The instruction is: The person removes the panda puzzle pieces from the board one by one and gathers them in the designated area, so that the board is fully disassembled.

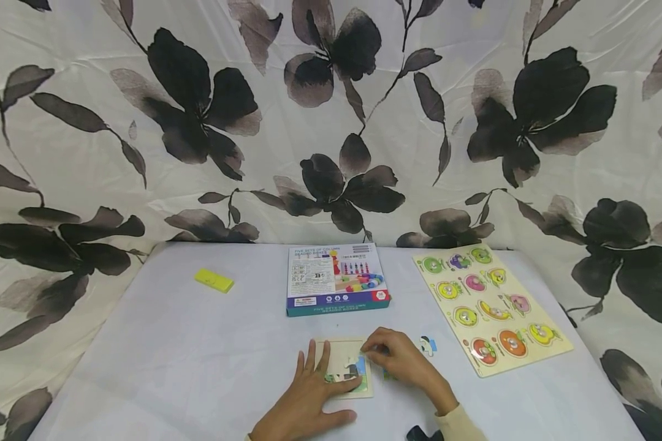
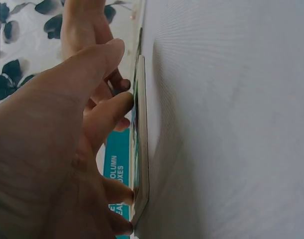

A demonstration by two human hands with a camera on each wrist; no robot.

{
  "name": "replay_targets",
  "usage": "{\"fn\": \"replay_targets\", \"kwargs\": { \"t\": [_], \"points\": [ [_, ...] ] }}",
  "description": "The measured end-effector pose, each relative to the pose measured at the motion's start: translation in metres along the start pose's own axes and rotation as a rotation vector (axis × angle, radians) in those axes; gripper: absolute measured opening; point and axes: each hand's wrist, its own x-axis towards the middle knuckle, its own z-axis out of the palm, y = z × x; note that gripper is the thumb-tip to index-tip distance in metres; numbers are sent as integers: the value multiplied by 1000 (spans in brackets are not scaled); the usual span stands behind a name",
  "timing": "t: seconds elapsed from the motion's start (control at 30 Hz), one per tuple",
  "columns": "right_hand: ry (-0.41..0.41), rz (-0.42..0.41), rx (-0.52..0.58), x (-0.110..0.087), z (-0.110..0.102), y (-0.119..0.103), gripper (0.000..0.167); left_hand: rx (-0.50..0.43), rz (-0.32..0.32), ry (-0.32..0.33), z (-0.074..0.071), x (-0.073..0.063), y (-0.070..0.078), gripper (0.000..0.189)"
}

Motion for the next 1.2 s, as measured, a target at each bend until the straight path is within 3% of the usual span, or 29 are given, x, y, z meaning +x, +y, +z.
{"fn": "replay_targets", "kwargs": {
  "t": [0.3, 0.53, 1.2],
  "points": [
    [-30, -39, -24, 8, 10, -7, 11, 0, -3, -7, 0, 0, 0, 55],
    [-47, -14, -77, 8, 13, -10, 10, 11, 2, 1, 2, 1, -1, 55],
    [-61, 2, -58, 6, 14, -13, 13, 5, 5, 3, 3, 2, -4, 54]
  ]
}}
